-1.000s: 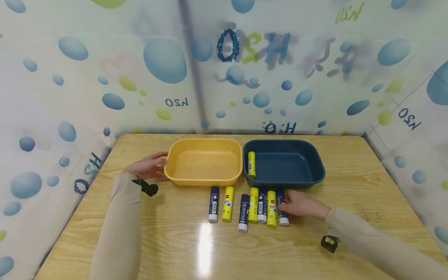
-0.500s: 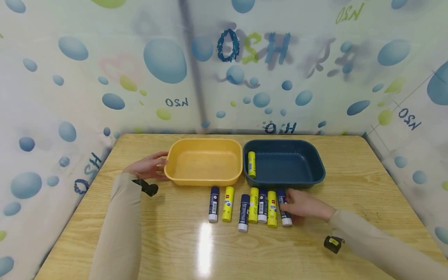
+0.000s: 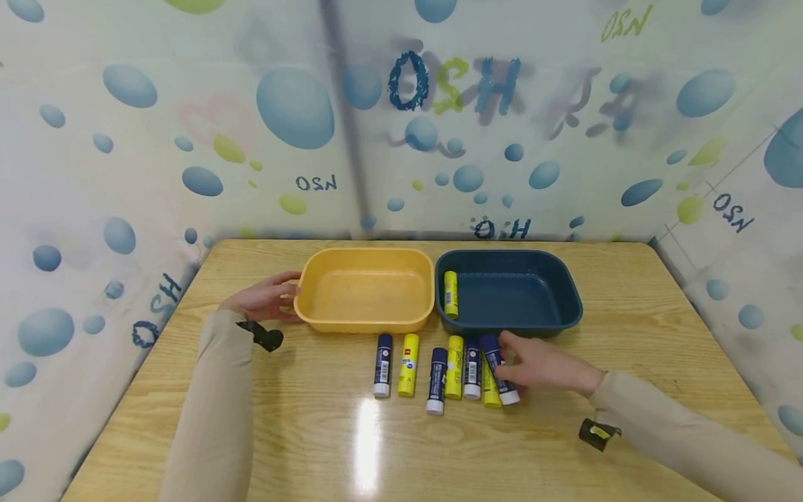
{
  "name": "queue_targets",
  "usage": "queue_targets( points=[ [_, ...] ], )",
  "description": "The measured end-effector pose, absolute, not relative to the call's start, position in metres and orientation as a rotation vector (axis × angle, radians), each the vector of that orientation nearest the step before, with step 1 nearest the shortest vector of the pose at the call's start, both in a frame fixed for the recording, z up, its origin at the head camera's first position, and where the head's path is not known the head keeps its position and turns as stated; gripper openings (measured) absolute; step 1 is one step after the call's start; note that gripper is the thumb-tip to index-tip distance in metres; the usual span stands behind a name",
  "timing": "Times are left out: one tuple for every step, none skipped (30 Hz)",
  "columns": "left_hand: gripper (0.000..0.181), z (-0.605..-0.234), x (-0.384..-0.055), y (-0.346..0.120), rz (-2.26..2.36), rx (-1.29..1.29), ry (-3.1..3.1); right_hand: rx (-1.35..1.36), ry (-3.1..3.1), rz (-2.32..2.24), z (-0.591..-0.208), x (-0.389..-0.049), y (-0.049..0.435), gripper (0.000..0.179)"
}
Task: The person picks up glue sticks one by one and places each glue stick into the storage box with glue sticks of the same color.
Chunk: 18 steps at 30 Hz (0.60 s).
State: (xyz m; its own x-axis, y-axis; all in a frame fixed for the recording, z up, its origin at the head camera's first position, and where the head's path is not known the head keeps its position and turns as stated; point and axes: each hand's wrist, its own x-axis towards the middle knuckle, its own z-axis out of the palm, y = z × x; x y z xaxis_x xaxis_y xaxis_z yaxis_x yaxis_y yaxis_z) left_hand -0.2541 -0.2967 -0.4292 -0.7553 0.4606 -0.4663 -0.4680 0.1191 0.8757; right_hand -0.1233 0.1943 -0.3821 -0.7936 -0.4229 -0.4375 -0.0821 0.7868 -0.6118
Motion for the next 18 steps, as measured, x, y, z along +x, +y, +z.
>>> queue_targets(
  points=[
    [0.060,-0.429,-0.254,-0.297,1.719,-0.005,1.715,-0.398,2.405,-0.785,-0.380,-0.124,0.193,0.028],
    [0.060,-0.429,-0.254,-0.297,1.720,-0.006,1.715,-0.415,2.410,-0.782,-0.379,-0.125,0.191,0.027],
    [0.061,-0.430,-0.253,-0.297,1.722,-0.009,1.713,-0.432,2.419,-0.775,-0.378,-0.127,0.190,0.026],
    [0.061,-0.430,-0.253,-0.297,1.724,-0.012,1.709,-0.444,2.430,-0.769,-0.376,-0.128,0.188,0.026],
    [0.061,-0.430,-0.253,-0.297,1.726,-0.013,1.706,-0.453,2.440,-0.765,-0.375,-0.130,0.186,0.025],
    [0.061,-0.430,-0.253,-0.297,1.727,-0.014,1.703,-0.459,2.445,-0.763,-0.373,-0.132,0.185,0.025],
    [0.062,-0.431,-0.253,-0.297,1.729,-0.017,1.701,-0.466,2.454,-0.760,-0.372,-0.133,0.183,0.025],
    [0.062,-0.431,-0.253,-0.297,1.733,-0.020,1.699,-0.466,2.461,-0.757,-0.370,-0.135,0.181,0.025],
    [0.062,-0.431,-0.253,-0.297,1.736,-0.020,1.695,-0.466,2.465,-0.758,-0.368,-0.137,0.179,0.026],
    [0.062,-0.431,-0.253,-0.297,1.735,-0.021,1.695,-0.468,2.469,-0.758,-0.366,-0.139,0.177,0.026],
    [0.062,-0.431,-0.252,-0.297,1.735,-0.018,1.697,-0.471,2.470,-0.759,-0.364,-0.141,0.175,0.026],
    [0.062,-0.431,-0.252,-0.297,1.736,-0.018,1.697,-0.472,2.471,-0.758,-0.362,-0.143,0.173,0.027],
    [0.061,-0.431,-0.252,-0.297,1.735,-0.016,1.698,-0.473,2.473,-0.757,-0.360,-0.145,0.171,0.028],
    [0.061,-0.430,-0.253,-0.297,1.735,-0.014,1.699,-0.472,2.474,-0.755,-0.358,-0.148,0.168,0.029],
    [0.061,-0.430,-0.253,-0.297,1.734,-0.010,1.700,-0.471,2.474,-0.754,-0.356,-0.150,0.166,0.030],
    [0.061,-0.430,-0.253,-0.297,1.732,-0.007,1.702,-0.474,2.476,-0.751,-0.354,-0.153,0.163,0.030],
    [0.061,-0.430,-0.253,-0.297,1.734,-0.005,1.701,-0.471,2.474,-0.753,-0.352,-0.155,0.160,0.031],
    [0.061,-0.430,-0.253,-0.298,1.737,-0.005,1.698,-0.467,2.471,-0.753,-0.349,-0.158,0.158,0.031]
  ],
)
